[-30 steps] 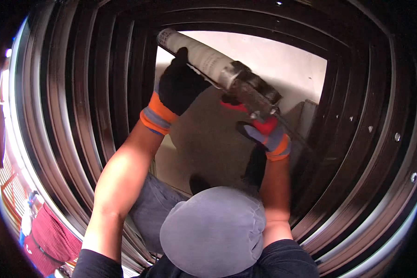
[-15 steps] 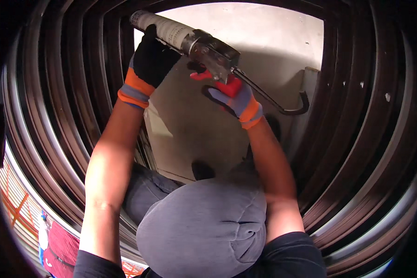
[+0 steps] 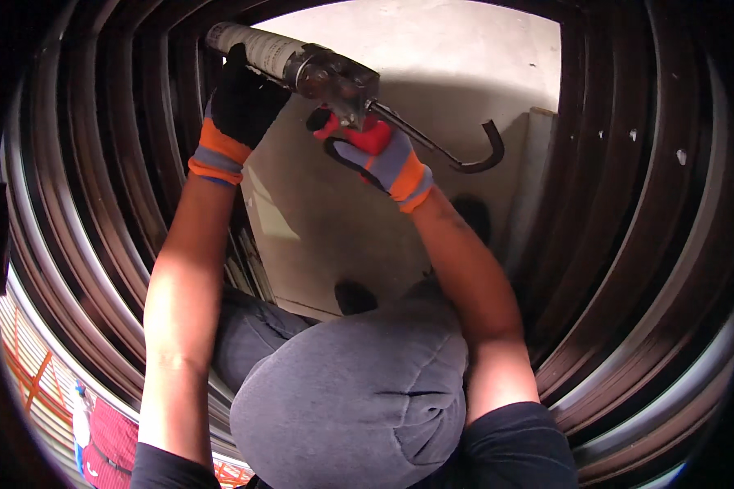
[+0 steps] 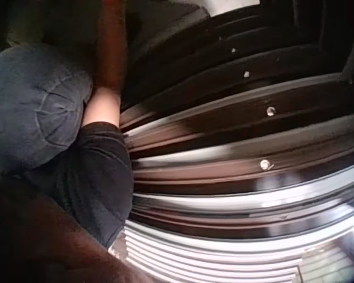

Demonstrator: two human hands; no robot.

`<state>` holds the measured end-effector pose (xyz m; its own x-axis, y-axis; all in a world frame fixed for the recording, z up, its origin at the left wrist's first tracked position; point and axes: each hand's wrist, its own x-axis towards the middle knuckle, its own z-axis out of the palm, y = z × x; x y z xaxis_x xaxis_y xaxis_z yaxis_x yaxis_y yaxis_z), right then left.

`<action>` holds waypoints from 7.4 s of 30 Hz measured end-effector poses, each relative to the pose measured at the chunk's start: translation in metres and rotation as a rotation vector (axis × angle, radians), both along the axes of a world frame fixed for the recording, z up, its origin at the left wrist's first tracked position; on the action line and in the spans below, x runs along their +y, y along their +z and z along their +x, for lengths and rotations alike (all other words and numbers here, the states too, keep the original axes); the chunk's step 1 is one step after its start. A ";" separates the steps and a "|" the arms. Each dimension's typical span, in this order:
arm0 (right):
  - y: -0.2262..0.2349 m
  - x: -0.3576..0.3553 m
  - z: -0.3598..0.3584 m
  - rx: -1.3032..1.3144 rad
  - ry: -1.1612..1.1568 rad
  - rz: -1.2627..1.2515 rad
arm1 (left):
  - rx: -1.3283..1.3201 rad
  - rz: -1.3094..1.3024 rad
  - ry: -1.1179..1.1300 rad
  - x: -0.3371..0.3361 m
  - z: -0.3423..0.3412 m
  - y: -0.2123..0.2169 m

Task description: The person applies sealant along the inner corners and seams of metal frames using a caulking gun.

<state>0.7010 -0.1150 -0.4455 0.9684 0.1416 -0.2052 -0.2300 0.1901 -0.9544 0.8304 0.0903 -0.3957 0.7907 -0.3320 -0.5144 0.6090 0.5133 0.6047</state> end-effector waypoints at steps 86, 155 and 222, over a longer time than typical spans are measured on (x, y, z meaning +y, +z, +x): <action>0.334 -0.046 0.052 -0.004 0.123 -0.258 | -0.617 0.833 0.190 0.008 -0.088 0.238; 0.868 0.166 0.225 -0.165 -0.278 -0.178 | 0.414 1.253 -0.456 0.549 -0.260 0.492; 0.683 0.805 0.164 0.621 -1.145 -0.242 | -0.521 0.473 -1.407 0.635 0.280 0.502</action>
